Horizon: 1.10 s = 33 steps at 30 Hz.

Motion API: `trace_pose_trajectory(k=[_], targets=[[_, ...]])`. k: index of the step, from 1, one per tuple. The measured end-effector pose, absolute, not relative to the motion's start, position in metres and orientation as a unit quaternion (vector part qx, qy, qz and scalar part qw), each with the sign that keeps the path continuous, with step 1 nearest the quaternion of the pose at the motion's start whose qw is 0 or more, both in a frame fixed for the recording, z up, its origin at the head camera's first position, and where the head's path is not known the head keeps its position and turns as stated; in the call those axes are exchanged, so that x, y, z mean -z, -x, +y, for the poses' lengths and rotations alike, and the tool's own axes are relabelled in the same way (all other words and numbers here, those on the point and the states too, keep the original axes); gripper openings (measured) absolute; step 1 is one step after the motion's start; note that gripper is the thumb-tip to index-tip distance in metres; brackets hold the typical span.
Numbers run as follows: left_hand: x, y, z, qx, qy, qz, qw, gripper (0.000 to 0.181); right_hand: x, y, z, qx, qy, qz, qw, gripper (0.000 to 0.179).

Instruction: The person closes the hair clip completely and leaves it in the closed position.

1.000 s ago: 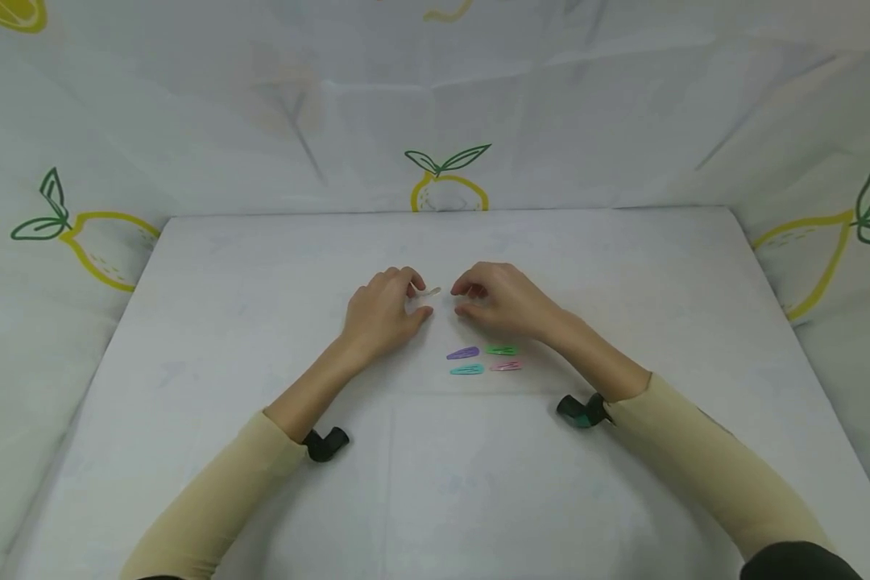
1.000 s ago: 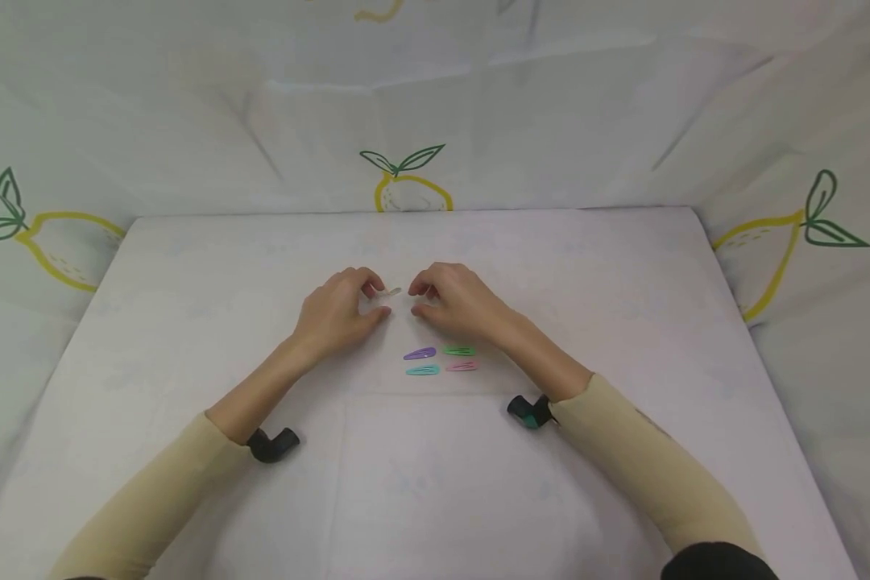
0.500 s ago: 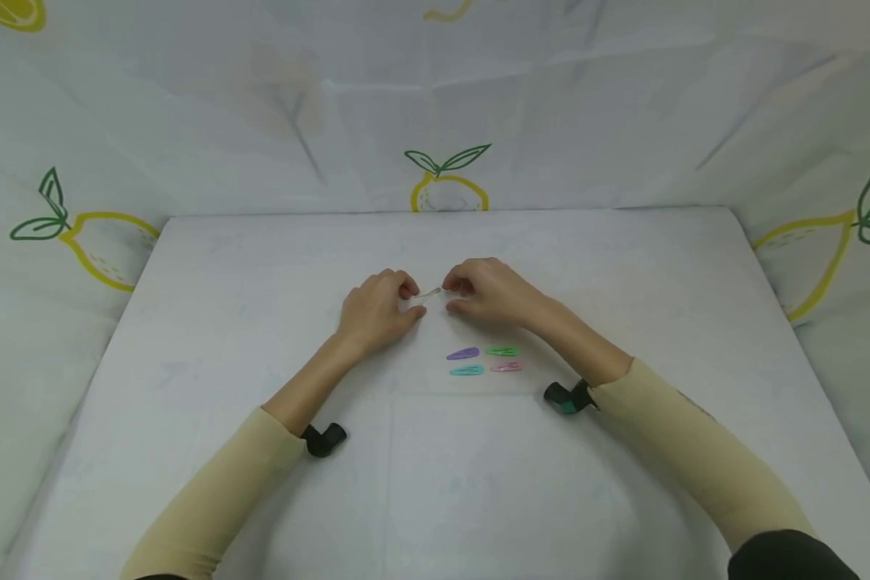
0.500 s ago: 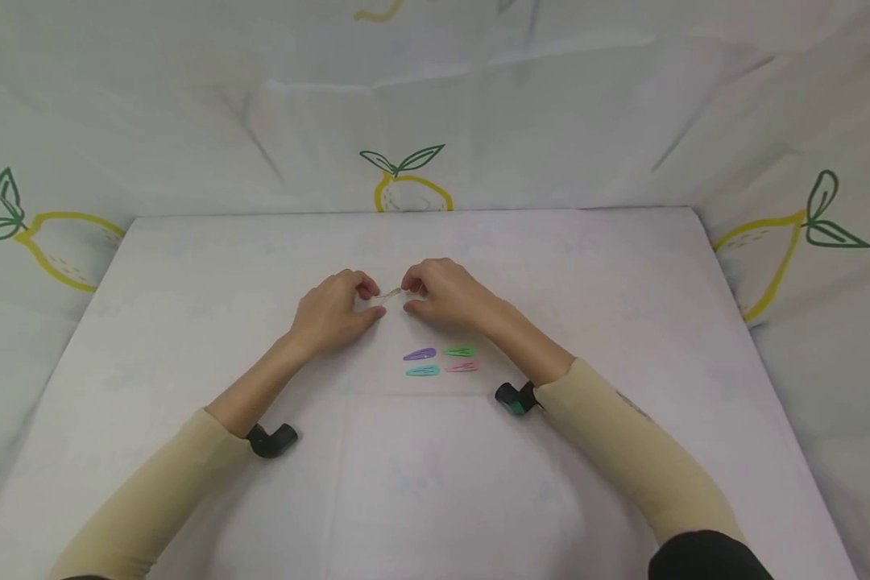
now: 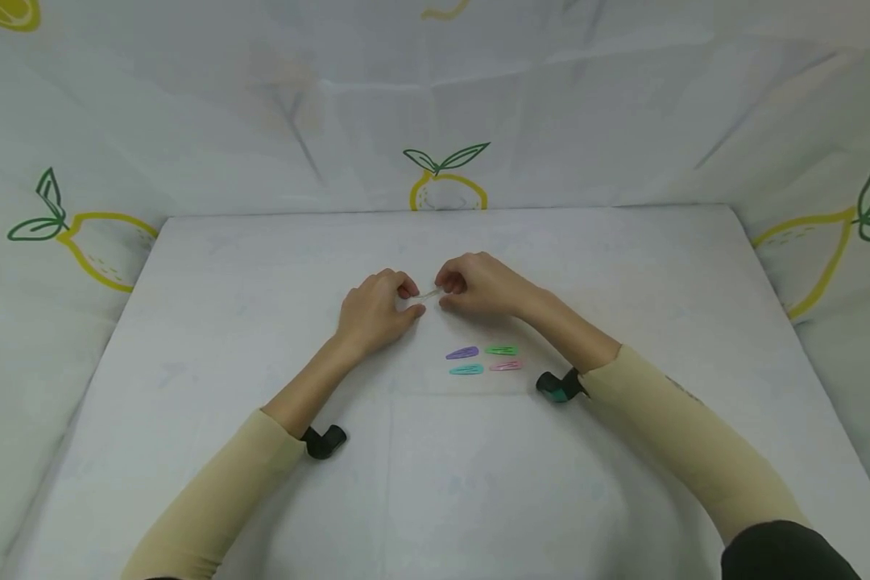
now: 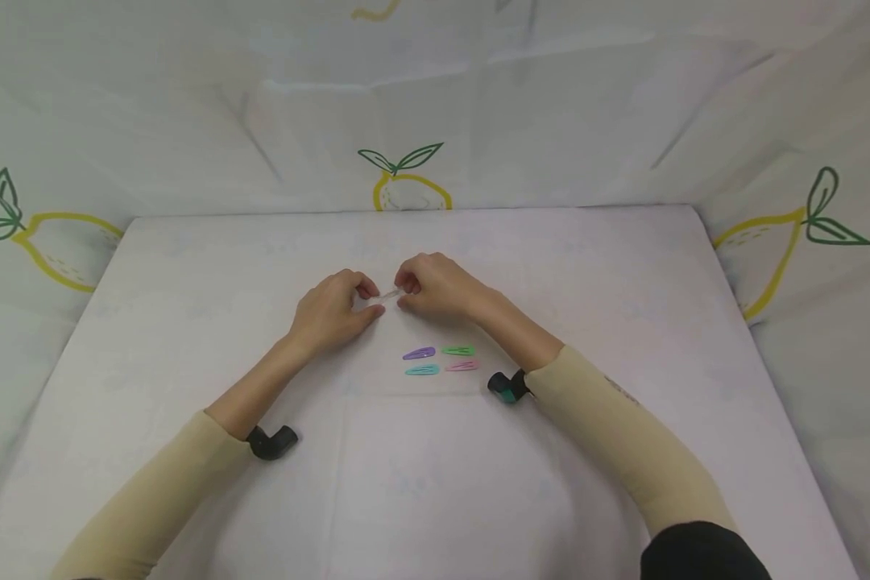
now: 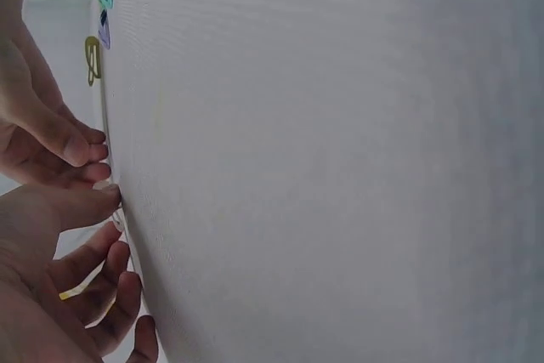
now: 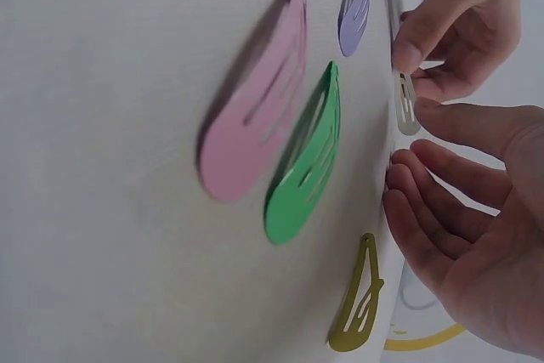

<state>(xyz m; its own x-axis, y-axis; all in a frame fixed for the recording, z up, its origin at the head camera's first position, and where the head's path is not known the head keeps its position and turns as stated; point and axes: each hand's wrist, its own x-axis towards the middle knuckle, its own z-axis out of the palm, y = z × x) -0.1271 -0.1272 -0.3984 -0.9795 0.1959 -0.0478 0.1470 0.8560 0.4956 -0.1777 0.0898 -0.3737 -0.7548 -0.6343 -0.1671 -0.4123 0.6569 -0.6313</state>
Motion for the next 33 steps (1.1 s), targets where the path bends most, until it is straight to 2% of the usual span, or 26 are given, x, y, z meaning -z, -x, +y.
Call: trace_pose_trajectory(k=[15, 27, 33], targets=[[0.396, 0.125, -0.127, -0.254, -0.089, 0.962, 0.055, 0.02, 0.379, 0.184, 0.08, 0.291, 0.31, 0.882, 0.201, 0.01], [0.398, 0.126, -0.129, -0.265, -0.092, 0.959, 0.052, 0.019, 0.376, 0.183, 0.078, 0.294, 0.316, 0.88, 0.2, 0.005], [0.397, 0.128, -0.134, -0.292, -0.098, 0.949, 0.07, 0.02, 0.377, 0.183, 0.078, 0.298, 0.315, 0.879, 0.2, 0.005]])
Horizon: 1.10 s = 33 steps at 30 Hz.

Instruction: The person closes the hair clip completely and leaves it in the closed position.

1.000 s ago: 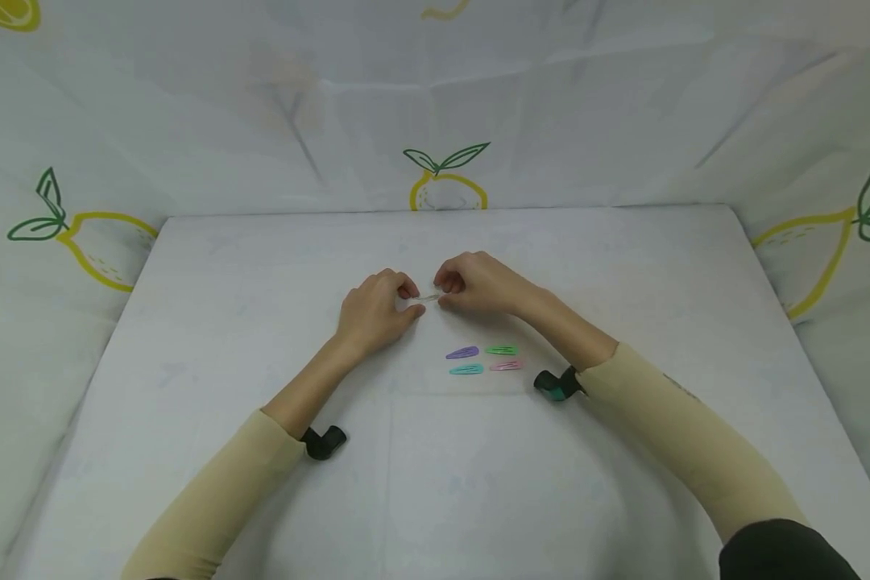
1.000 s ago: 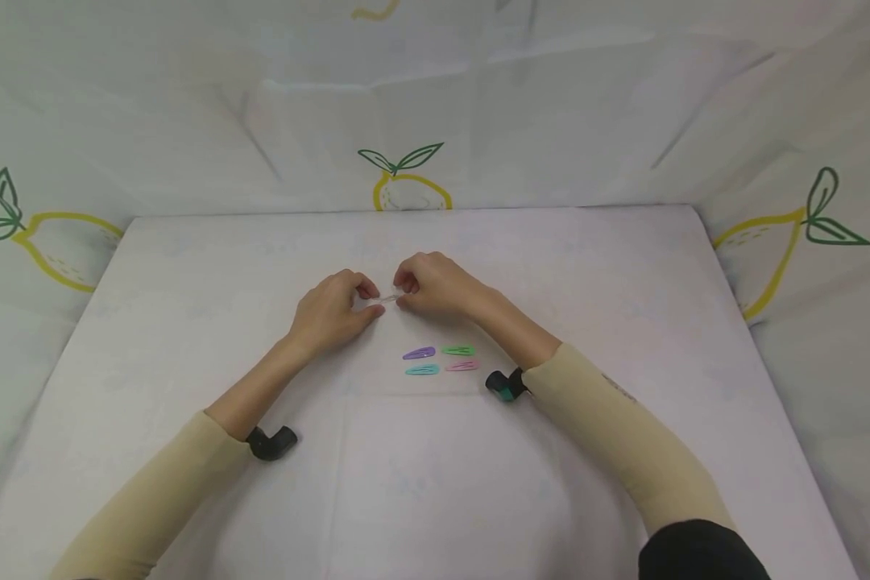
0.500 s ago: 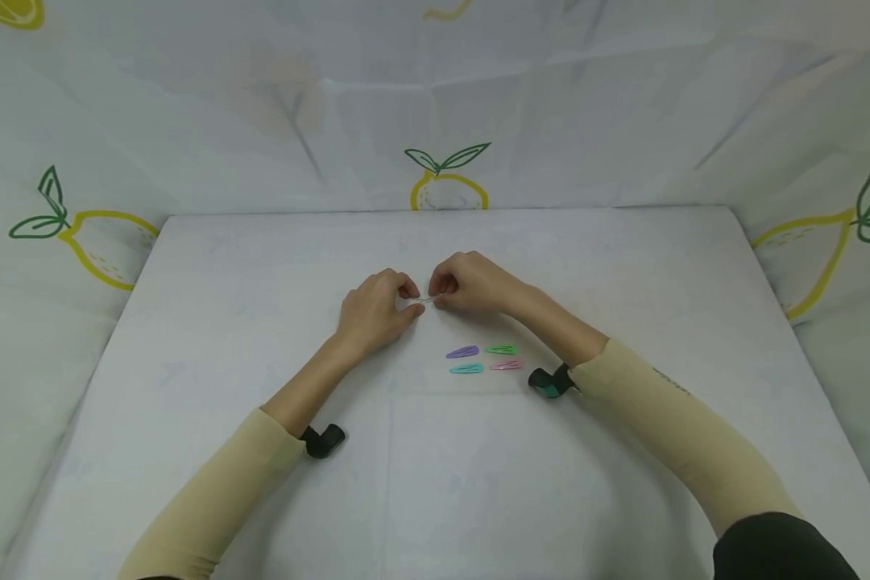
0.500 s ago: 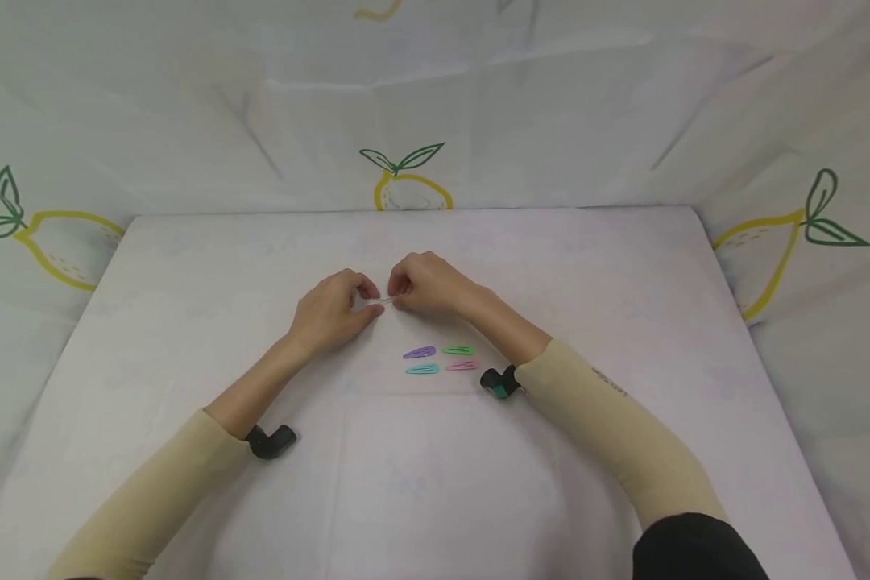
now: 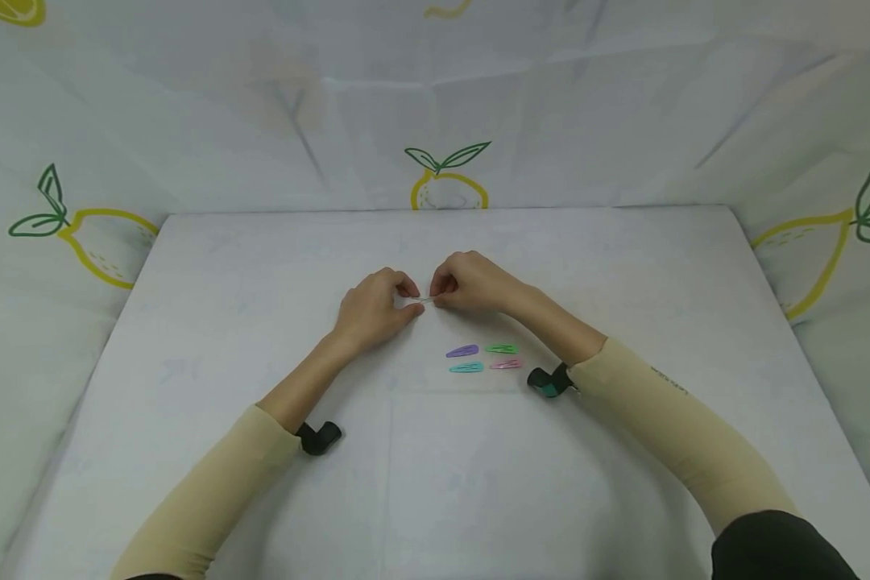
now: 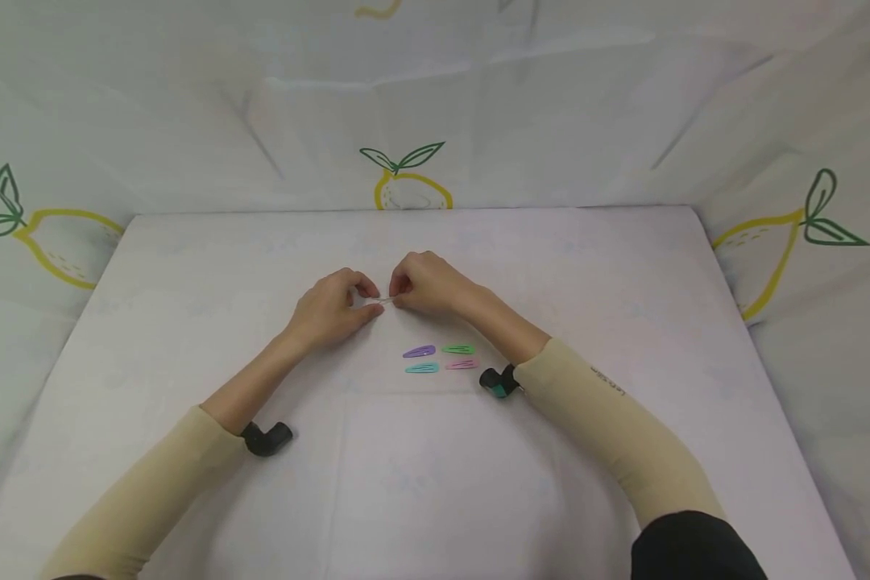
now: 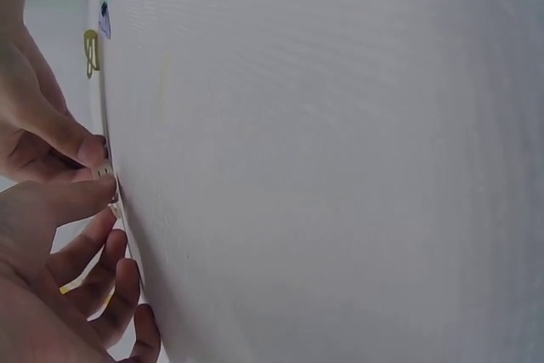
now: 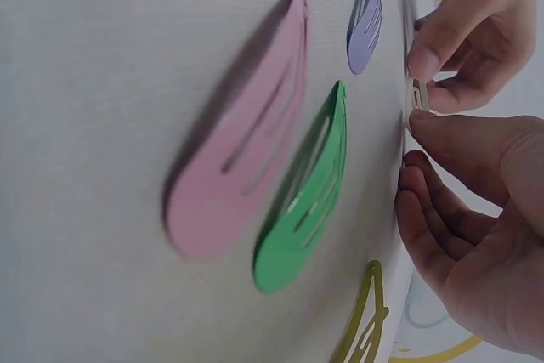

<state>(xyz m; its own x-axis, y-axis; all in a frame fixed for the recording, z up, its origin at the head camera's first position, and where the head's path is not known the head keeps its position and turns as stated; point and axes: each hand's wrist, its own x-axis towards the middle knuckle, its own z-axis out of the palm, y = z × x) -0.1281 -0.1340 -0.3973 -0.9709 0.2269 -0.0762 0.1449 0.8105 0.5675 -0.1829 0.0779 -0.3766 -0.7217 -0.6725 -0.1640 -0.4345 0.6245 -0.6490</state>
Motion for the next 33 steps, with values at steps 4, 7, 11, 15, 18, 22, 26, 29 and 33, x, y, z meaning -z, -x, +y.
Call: trace_pose_trajectory(k=[4, 7, 11, 15, 18, 22, 26, 29, 33], targets=[[0.396, 0.129, -0.138, -0.303, -0.101, 0.944, 0.083, 0.022, 0.378, 0.184, 0.078, 0.299, 0.316, 0.878, 0.201, 0.005], [0.396, 0.129, -0.14, -0.308, -0.104, 0.942, 0.087, 0.023, 0.379, 0.185, 0.078, 0.298, 0.318, 0.878, 0.199, 0.005], [0.398, 0.129, -0.143, -0.313, -0.113, 0.939, 0.089, 0.022, 0.378, 0.184, 0.078, 0.298, 0.319, 0.879, 0.192, 0.005], [0.399, 0.13, -0.144, -0.314, -0.116, 0.938, 0.089, 0.022, 0.378, 0.183, 0.078, 0.299, 0.317, 0.88, 0.189, 0.005], [0.4, 0.129, -0.144, -0.316, -0.117, 0.937, 0.088, 0.02, 0.378, 0.181, 0.079, 0.299, 0.318, 0.881, 0.183, 0.005], [0.399, 0.128, -0.144, -0.332, -0.11, 0.932, 0.094, 0.018, 0.378, 0.18, 0.081, 0.303, 0.319, 0.882, 0.17, 0.007], [0.396, 0.125, -0.144, -0.376, -0.103, 0.915, 0.105, 0.015, 0.375, 0.178, 0.085, 0.321, 0.32, 0.878, 0.154, 0.008], [0.394, 0.124, -0.144, -0.418, -0.103, 0.896, 0.108, 0.013, 0.372, 0.176, 0.089, 0.35, 0.319, 0.868, 0.148, 0.008], [0.39, 0.122, -0.145, -0.464, -0.104, 0.874, 0.098, 0.013, 0.37, 0.175, 0.094, 0.391, 0.321, 0.851, 0.142, 0.01]])
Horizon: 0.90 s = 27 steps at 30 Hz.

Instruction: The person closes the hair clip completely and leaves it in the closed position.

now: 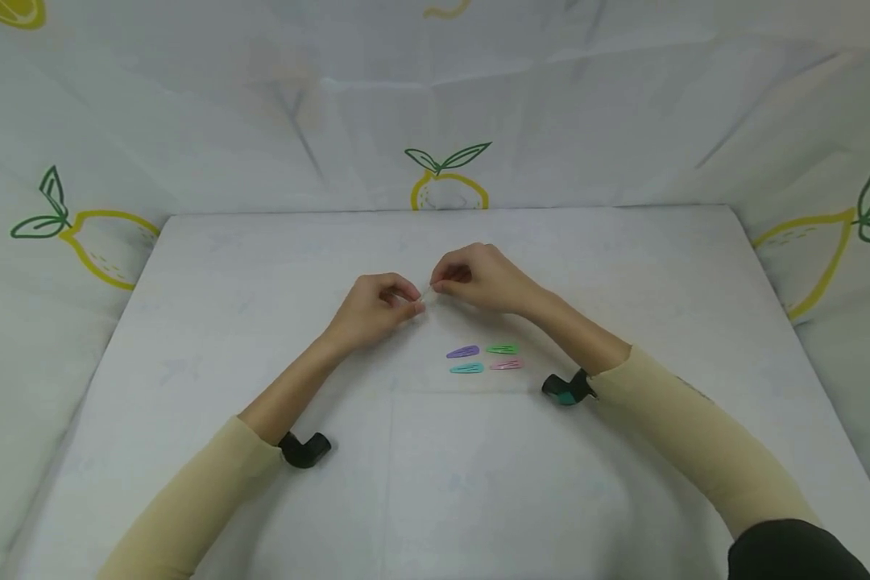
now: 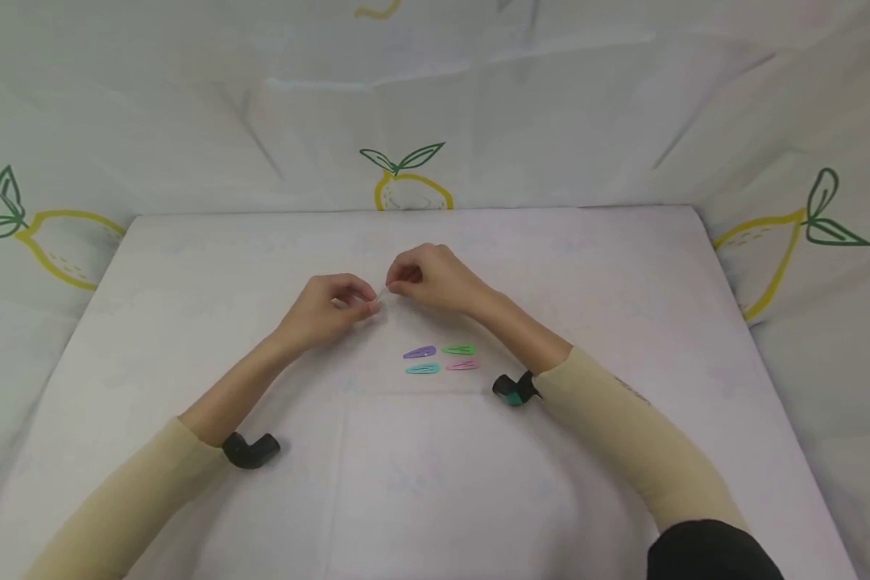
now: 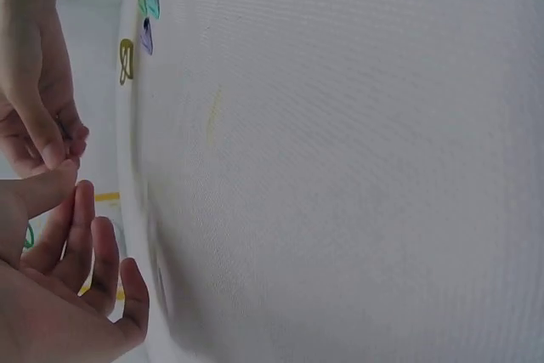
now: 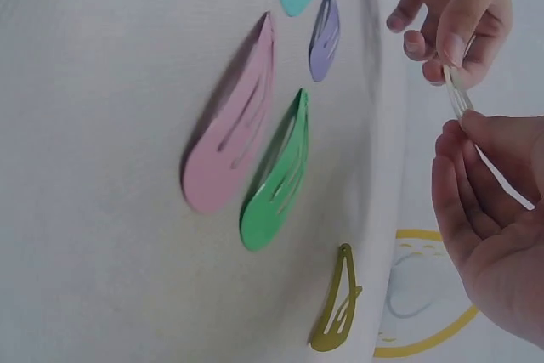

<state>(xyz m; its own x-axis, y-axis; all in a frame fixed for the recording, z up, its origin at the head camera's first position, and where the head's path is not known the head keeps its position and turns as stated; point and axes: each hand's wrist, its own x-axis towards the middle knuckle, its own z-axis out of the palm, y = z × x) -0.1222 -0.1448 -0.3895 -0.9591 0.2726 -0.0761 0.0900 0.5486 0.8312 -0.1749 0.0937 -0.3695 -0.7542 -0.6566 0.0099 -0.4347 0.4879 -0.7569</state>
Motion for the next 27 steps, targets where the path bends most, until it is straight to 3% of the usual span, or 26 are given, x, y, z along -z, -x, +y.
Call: trace_pose_trajectory(k=[9, 27], targets=[[0.383, 0.117, -0.15, -0.493, -0.119, 0.86, 0.059, 0.011, 0.357, 0.166, 0.097, 0.416, 0.329, 0.835, 0.148, 0.014], [0.377, 0.108, -0.145, -0.483, -0.171, 0.854, 0.089, 0.005, 0.351, 0.153, 0.112, 0.436, 0.326, 0.814, 0.201, 0.012]])
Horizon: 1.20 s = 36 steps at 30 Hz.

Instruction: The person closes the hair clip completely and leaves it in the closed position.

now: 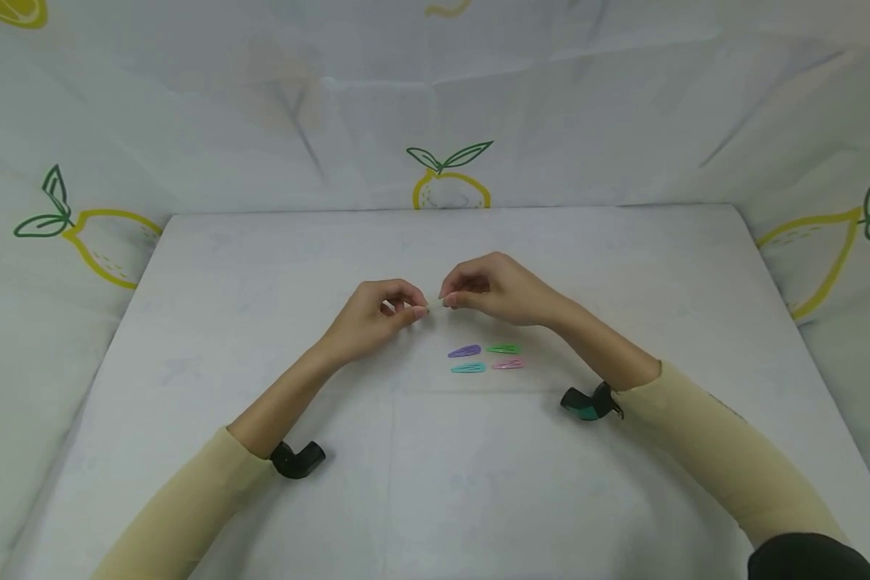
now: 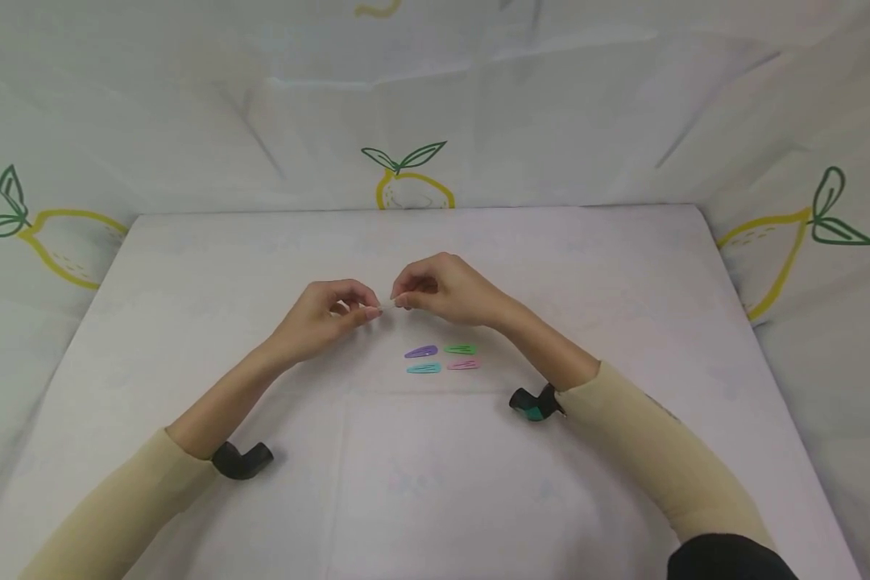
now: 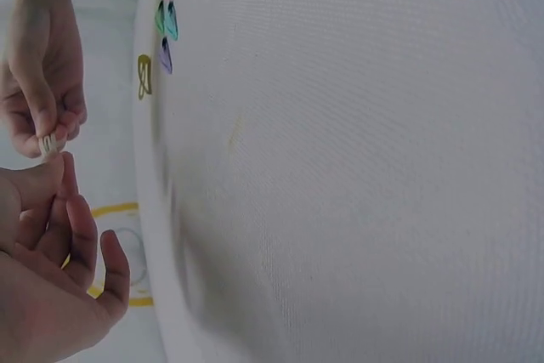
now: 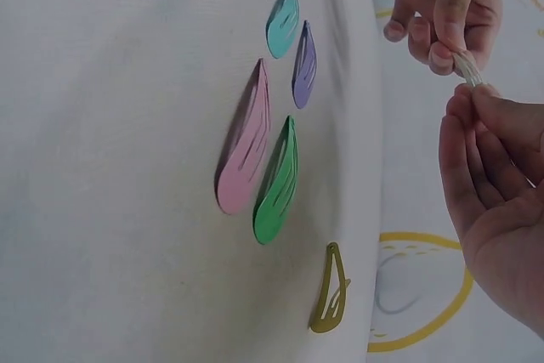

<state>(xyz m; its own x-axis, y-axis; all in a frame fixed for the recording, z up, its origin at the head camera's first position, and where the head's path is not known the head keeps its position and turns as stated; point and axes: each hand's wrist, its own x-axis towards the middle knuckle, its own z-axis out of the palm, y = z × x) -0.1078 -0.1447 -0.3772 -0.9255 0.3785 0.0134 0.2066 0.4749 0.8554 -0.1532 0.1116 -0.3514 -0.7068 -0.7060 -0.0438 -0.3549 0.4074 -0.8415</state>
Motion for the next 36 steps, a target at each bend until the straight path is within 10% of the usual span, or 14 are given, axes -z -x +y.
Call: trace_pose_trajectory(k=[36], targets=[[0.385, 0.102, -0.134, -0.495, -0.181, 0.845, 0.092, 0.008, 0.356, 0.137, 0.129, 0.441, 0.314, 0.817, 0.196, 0.019]])
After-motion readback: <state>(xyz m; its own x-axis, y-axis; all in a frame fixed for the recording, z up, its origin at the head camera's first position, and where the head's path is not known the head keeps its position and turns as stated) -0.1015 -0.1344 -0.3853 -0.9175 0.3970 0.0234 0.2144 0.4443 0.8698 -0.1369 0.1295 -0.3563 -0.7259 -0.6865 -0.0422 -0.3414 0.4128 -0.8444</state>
